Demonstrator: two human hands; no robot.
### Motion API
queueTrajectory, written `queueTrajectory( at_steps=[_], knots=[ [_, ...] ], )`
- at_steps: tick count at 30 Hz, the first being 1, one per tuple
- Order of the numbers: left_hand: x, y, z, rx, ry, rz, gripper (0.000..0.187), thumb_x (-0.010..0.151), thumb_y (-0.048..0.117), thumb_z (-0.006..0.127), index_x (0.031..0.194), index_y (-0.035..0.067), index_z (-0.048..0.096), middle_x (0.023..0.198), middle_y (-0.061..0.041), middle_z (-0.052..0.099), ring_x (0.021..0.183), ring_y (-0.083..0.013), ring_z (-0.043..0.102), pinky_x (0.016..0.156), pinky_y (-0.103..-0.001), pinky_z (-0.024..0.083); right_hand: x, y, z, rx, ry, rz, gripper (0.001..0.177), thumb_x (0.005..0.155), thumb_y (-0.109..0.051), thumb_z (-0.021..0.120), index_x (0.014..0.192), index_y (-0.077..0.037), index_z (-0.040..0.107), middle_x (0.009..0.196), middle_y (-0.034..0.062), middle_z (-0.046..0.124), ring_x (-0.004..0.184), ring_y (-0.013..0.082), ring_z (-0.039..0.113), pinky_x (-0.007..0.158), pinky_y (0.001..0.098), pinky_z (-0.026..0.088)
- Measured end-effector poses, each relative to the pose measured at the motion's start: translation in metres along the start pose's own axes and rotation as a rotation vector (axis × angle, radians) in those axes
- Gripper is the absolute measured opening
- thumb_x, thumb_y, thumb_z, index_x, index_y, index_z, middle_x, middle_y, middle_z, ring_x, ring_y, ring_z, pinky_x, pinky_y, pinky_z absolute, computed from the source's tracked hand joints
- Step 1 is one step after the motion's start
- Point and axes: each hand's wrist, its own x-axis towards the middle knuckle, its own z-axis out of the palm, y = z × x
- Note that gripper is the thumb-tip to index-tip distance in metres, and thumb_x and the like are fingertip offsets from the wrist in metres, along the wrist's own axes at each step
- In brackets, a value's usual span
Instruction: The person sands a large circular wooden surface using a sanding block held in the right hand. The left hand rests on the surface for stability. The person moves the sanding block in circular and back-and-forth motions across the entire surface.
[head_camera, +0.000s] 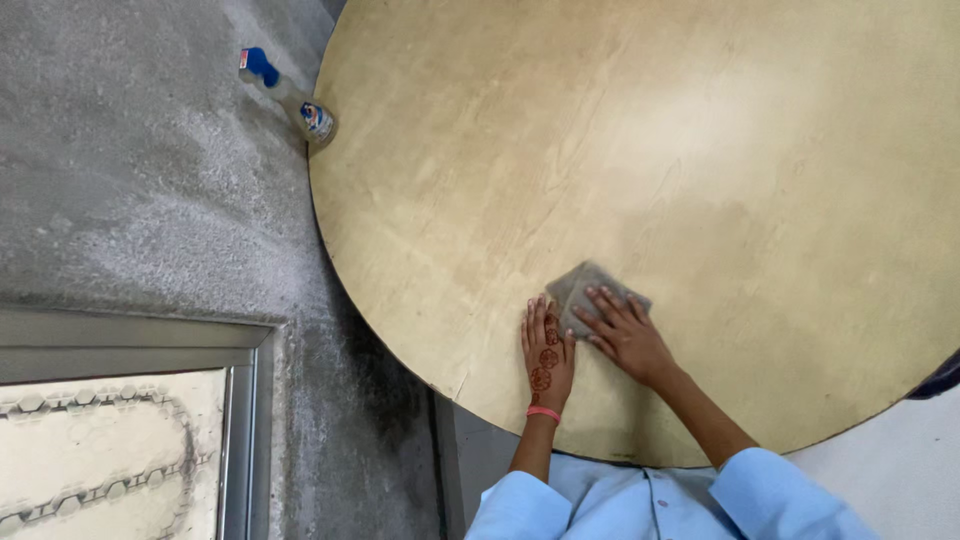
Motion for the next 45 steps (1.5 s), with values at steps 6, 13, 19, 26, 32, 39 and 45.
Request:
queueTrajectory(
  at_steps=[6,13,19,26,32,39,45],
  knots=[
    [-0.005,0.049,0.017,-0.019,-0.042,-0.058,0.054,0.106,0.022,0.05,0.157,0.007,0.039,0.167,-0.01,0.031,0.158,-0.0297,0.022,0.128,-0.046,0.016,-0.067,0.158,-0.01,0.037,0.062,0.477,0.064,0.104,-0.051,0.032,0.164,-0.031,0.022,0.172,0.0102,0.014,0.158,0.0323,0.013,0.121,0.0599,0.014],
    [-0.005,0.103,0.066,0.02,-0.118,-0.032,0.057,0.105,0.024,0.05,0.158,0.007,0.038,0.168,-0.012,0.029,0.158,-0.0304,0.02,0.128,-0.047,0.016,-0.086,0.216,0.009,0.088,0.141,0.738,0.07,0.108,-0.055,0.033,0.165,-0.016,0.023,0.168,0.0307,0.01,0.152,0.0539,0.007,0.114,0.0731,0.012],
    [0.008,0.127,0.117,0.064,-0.111,-0.022,0.059,0.104,0.027,0.051,0.158,0.008,0.037,0.168,-0.012,0.029,0.158,-0.0302,0.02,0.128,-0.048,0.015,-0.062,0.134,-0.002,-0.018,-0.085,0.195,0.065,0.102,-0.049,0.041,0.162,-0.028,0.026,0.169,0.0175,0.013,0.156,0.038,0.01,0.119,0.0632,0.017],
    [0.024,0.135,0.162,0.152,-0.066,-0.052,0.063,0.103,0.026,0.053,0.159,0.005,0.034,0.168,-0.012,0.027,0.157,-0.0294,0.019,0.127,-0.048,0.016,-0.076,0.227,-0.046,-0.05,-0.147,0.005,0.065,0.1,-0.051,0.044,0.16,-0.035,0.028,0.17,0.0052,0.017,0.155,0.0248,0.016,0.123,0.0541,0.015],
    [0.026,0.156,0.171,0.192,-0.021,-0.139,0.062,0.099,0.02,0.053,0.156,0.002,0.036,0.165,-0.013,0.029,0.155,-0.0299,0.022,0.126,-0.048,0.016,-0.063,0.347,-0.053,0.063,-0.023,0.38,0.062,0.104,-0.046,0.039,0.163,-0.03,0.027,0.172,0.0128,0.014,0.157,0.034,0.013,0.12,0.0607,0.017],
    [0.051,0.158,0.162,0.197,0.005,-0.192,0.055,0.095,0.013,0.057,0.149,0.005,0.047,0.157,-0.011,0.04,0.154,-0.0294,0.028,0.128,-0.048,0.021,-0.001,0.288,-0.046,0.114,-0.106,0.131,0.062,0.102,-0.033,0.048,0.161,-0.03,0.029,0.171,0.0155,0.014,0.157,0.0392,0.011,0.121,0.0635,0.013],
    [0.102,0.132,0.147,0.239,-0.054,-0.167,0.076,0.091,0.021,0.063,0.158,0.004,0.032,0.168,-0.015,0.023,0.157,-0.0343,0.016,0.127,-0.049,0.016,-0.019,0.255,-0.084,0.083,-0.276,-0.267,0.061,0.098,-0.039,0.053,0.156,-0.036,0.033,0.169,0.0047,0.017,0.156,0.0281,0.014,0.123,0.0547,0.014]
  ],
)
